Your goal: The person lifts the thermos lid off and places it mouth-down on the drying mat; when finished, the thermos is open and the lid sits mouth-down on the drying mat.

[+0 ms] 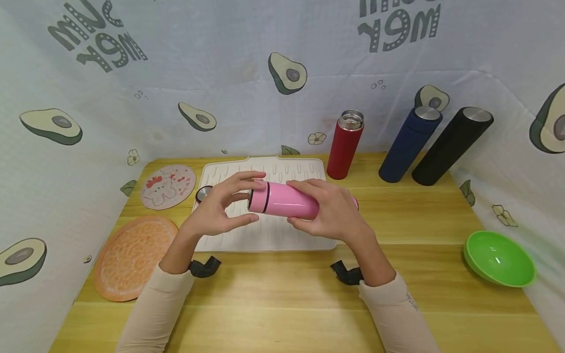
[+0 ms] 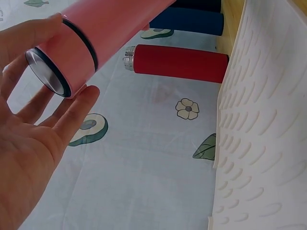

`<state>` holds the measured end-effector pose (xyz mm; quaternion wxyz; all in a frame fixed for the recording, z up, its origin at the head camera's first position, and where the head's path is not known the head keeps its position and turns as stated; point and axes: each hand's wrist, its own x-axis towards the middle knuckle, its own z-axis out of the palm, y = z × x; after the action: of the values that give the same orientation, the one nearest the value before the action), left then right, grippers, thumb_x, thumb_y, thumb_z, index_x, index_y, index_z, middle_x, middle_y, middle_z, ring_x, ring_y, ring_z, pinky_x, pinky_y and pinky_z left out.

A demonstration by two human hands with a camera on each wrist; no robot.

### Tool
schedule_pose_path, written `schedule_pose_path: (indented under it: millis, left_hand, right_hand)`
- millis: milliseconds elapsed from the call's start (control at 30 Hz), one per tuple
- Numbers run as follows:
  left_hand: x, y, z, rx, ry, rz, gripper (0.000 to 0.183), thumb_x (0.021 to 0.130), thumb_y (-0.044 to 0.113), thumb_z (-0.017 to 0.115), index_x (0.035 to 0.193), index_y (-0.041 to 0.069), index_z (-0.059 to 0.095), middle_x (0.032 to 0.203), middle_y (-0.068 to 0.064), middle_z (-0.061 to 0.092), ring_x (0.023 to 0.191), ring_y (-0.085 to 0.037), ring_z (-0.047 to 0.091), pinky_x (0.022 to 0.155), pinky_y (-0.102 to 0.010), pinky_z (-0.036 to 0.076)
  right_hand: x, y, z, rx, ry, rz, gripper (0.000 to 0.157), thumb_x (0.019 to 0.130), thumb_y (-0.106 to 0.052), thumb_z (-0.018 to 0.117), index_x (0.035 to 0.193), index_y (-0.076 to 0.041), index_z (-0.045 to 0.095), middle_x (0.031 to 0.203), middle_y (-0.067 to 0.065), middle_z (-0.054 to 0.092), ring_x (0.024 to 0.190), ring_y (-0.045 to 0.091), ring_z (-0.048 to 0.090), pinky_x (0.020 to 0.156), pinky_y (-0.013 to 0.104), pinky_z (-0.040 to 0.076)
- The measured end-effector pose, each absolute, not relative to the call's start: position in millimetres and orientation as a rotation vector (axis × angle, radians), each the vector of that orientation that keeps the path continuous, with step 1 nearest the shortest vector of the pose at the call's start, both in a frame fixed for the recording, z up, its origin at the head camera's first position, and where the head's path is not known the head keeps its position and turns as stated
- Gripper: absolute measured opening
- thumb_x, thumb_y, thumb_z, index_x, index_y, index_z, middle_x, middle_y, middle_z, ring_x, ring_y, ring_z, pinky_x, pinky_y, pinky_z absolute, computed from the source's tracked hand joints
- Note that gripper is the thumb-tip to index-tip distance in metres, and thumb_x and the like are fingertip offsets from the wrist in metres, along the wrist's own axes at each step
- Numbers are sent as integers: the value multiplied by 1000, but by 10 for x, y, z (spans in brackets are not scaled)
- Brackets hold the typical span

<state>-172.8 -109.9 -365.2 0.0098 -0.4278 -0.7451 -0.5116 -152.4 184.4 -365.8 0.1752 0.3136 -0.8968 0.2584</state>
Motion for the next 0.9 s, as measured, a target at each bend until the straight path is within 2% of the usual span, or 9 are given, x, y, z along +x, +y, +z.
schedule_pose_path:
  millis: [133, 233, 467, 700, 800, 900]
  left_hand:
    - [-1736, -1095, -3658, -1339, -2299, -1670, 53, 86, 4, 82, 136, 10, 64, 152, -7, 51, 139, -21, 52, 101, -36, 58]
    - [-1736, -1096, -3667, -1290, -2303, -1702, 55, 85, 4, 83, 136, 11, 64, 149, -6, 55, 135, -20, 55, 96, -35, 60]
    - [-1721, -1084, -3669, -1077, -2391, -1777, 55, 85, 14, 85, 136, 19, 65, 133, 0, 64, 104, -21, 68, 81, -33, 65]
    - [-1735, -1057, -3687, -847, -2531, -1716, 43, 92, 26, 78, 133, 21, 66, 111, -6, 71, 88, -18, 74, 80, -32, 65]
    - [-1744, -1053, -3704, -824, -2568, -1680, 44, 94, 30, 76, 135, 24, 64, 116, -5, 71, 92, -16, 74, 82, -33, 64]
    - [-1752, -1056, -3720, -893, -2538, -1691, 58, 92, 27, 78, 145, 27, 56, 135, -2, 64, 109, -16, 71, 91, -33, 62]
  right_hand:
    - [-1528, 1840, -3664, 890, -2542, 746, 73, 68, -42, 92, 135, -24, 68, 118, 3, 74, 95, 20, 68, 72, 39, 60]
    - [-1529, 1831, -3668, 885, -2551, 743, 74, 68, -42, 92, 135, -24, 67, 120, 4, 73, 96, 21, 68, 73, 39, 60]
    - [-1528, 1805, -3683, 878, -2549, 715, 73, 69, -43, 91, 136, -24, 67, 122, 5, 73, 98, 22, 69, 73, 40, 60]
    - [-1537, 1799, -3690, 876, -2514, 679, 73, 68, -41, 92, 135, -22, 69, 123, 6, 73, 101, 24, 69, 74, 42, 61]
    - [-1544, 1806, -3695, 879, -2505, 676, 73, 68, -40, 92, 134, -21, 69, 122, 6, 73, 102, 25, 69, 74, 42, 61]
    - [-1548, 1825, -3706, 865, -2521, 683, 74, 68, -40, 93, 134, -21, 69, 122, 7, 72, 102, 25, 69, 75, 43, 61]
